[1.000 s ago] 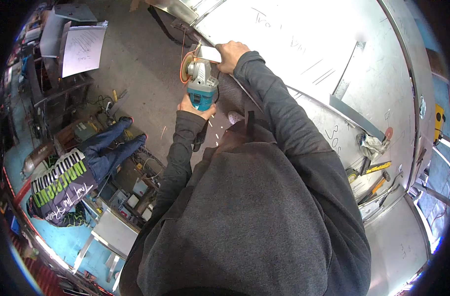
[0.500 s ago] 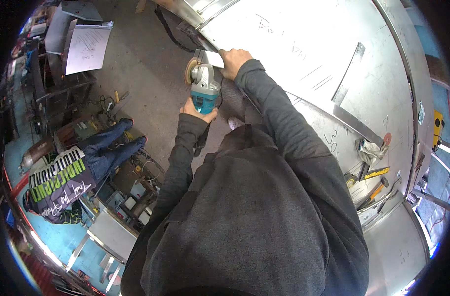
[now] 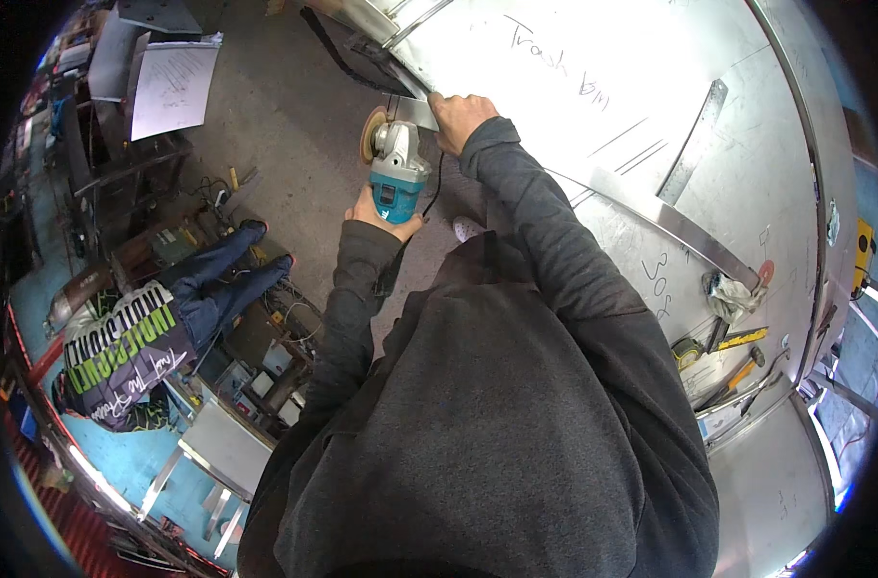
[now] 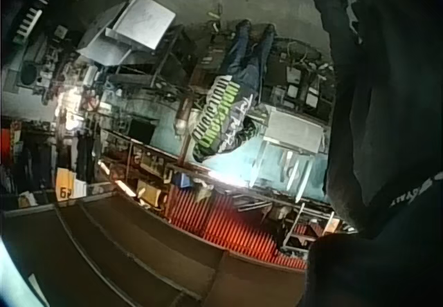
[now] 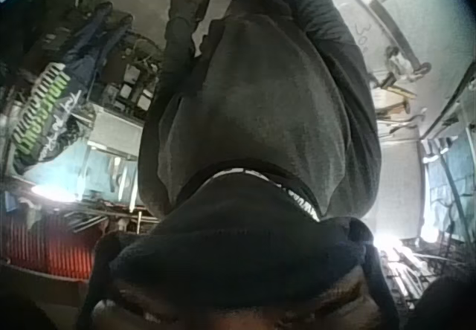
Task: The person marks a metal piece with a pen, cuts and shapes it using an angle grinder, hammers it with a hammer, and grinds the piece again before placing the tools on the workbench.
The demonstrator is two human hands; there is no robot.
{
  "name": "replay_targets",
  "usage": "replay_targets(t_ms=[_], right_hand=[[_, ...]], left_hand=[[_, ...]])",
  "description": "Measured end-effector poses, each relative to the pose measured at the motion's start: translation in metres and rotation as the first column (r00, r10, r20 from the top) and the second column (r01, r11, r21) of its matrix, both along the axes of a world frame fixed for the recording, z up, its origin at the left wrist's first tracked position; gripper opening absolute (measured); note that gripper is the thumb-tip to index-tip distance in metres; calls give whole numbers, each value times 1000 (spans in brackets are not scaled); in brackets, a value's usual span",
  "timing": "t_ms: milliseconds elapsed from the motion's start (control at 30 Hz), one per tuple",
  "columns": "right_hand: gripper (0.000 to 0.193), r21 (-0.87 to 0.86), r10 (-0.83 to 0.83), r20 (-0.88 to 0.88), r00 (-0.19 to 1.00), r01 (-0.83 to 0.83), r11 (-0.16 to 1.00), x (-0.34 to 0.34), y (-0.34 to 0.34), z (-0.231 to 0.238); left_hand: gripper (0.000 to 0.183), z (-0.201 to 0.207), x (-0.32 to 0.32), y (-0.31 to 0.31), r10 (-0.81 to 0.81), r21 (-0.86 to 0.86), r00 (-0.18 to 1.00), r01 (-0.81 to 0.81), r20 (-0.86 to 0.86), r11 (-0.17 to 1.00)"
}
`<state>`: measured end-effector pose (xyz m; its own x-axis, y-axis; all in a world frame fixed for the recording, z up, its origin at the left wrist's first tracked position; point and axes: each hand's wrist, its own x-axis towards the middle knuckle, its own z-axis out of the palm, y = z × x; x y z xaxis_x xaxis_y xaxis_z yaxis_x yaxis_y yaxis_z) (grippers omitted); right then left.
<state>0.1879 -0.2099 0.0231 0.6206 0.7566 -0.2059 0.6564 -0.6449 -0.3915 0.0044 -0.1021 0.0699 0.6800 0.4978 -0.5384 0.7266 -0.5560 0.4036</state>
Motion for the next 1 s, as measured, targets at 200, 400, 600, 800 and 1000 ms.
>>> replay_targets(t_ms=[200,400,600,800,1000], right_hand=[[30,59,-21,-10,1000,21,998,-1,3,-5],[32,72,-22,-27,999,24,997,1,1,-1],[37,60,-11,-48,999,14,998,2,2,5],[39,43,-20,-80,997,23,999,4,6,6],[38,20,3,-28,1000,-3,1000,5,5,-6]], left_hand=[[75,9,16,3,32,-39,989,-26,146,999],[69,2,12,3,78,-109,985,-62,154,992],[66,-4,22,10,58,-90,983,-43,175,995],[67,9,28,9,93,-111,987,-79,129,991],[67,5,23,13,15,-69,998,-11,66,998]])
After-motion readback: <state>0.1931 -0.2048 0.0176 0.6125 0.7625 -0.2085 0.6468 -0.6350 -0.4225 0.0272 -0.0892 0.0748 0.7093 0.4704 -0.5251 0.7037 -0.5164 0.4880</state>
